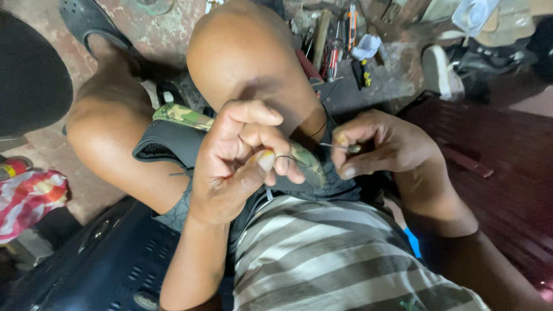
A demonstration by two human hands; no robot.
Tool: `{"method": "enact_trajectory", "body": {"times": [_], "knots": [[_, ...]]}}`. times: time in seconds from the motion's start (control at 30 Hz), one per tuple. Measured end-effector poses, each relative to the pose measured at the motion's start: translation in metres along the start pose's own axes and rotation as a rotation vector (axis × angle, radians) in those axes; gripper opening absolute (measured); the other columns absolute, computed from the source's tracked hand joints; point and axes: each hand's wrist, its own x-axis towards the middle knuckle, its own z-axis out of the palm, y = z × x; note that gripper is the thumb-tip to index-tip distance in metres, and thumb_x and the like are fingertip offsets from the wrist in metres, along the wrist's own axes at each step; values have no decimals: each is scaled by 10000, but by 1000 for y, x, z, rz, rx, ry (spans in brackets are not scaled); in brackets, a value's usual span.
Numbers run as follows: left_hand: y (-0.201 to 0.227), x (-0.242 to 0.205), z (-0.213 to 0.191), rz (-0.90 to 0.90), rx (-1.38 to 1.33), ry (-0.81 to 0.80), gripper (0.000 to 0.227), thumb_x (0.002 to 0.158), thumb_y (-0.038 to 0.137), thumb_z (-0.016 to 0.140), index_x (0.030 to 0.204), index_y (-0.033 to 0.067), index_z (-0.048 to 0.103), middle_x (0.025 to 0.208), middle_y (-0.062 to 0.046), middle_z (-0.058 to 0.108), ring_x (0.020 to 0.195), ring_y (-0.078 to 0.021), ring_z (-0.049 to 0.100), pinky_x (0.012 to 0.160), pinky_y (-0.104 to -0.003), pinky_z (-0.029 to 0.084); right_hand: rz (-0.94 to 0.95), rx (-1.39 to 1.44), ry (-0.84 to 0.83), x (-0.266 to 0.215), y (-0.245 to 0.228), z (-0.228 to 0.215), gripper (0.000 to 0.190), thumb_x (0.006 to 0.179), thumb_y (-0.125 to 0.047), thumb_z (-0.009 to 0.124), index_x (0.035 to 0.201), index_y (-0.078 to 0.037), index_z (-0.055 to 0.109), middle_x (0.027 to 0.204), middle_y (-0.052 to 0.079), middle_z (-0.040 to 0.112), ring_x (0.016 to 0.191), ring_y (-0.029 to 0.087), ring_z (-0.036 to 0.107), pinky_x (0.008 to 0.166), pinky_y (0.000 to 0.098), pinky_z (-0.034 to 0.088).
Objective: The person applies glue to the sole of a camouflage-patterned sneaker and then uses a needle and thread to stitch the sole to the upper. The person repeatedly pushes the needle through the sole and pulls the thread tight to secure the repair.
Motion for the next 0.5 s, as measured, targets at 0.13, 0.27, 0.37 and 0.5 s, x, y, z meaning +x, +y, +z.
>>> {"method": "enact_trajectory", "body": {"times": [0.13, 0.27, 0.37, 0.5], "knots": [[-6, 0, -6, 54, -94, -81, 367, 1014, -96, 496, 1347, 58, 491, 1041, -131, 696, 892, -195, 711, 733, -250, 503, -330, -33, 237, -2, -13, 12, 149, 883, 11, 787, 1003, -45, 717, 971, 27, 677, 848, 108, 620, 759, 255, 469], [-11, 1, -9, 75, -67, -49, 392, 972, -103, 467, 1327, 60, 497, 1049, -137, 717, 872, -207, 719, 669, -232, 473, -553, -477, 334, 15, -20, 27, 218, 795, 45, 750, 1005, 13, 700, 1048, 106, 641, 949, 192, 645, 821, 305, 554], [-14, 2, -9, 93, -16, -17, 379, 997, -99, 467, 1337, 66, 497, 1050, -140, 729, 867, -201, 732, 648, -227, 471, -584, -722, 447, 18, -15, 35, 136, 850, 13, 802, 958, -33, 734, 1052, 65, 684, 945, 149, 686, 836, 276, 548], [-14, 0, -11, 104, 15, -9, 379, 1021, -74, 470, 1367, 81, 485, 1081, -136, 731, 902, -191, 745, 642, -200, 463, -466, -286, 312, 7, 3, 29, 66, 900, 10, 681, 911, -32, 632, 984, 100, 664, 854, 158, 653, 740, 285, 504]]}}
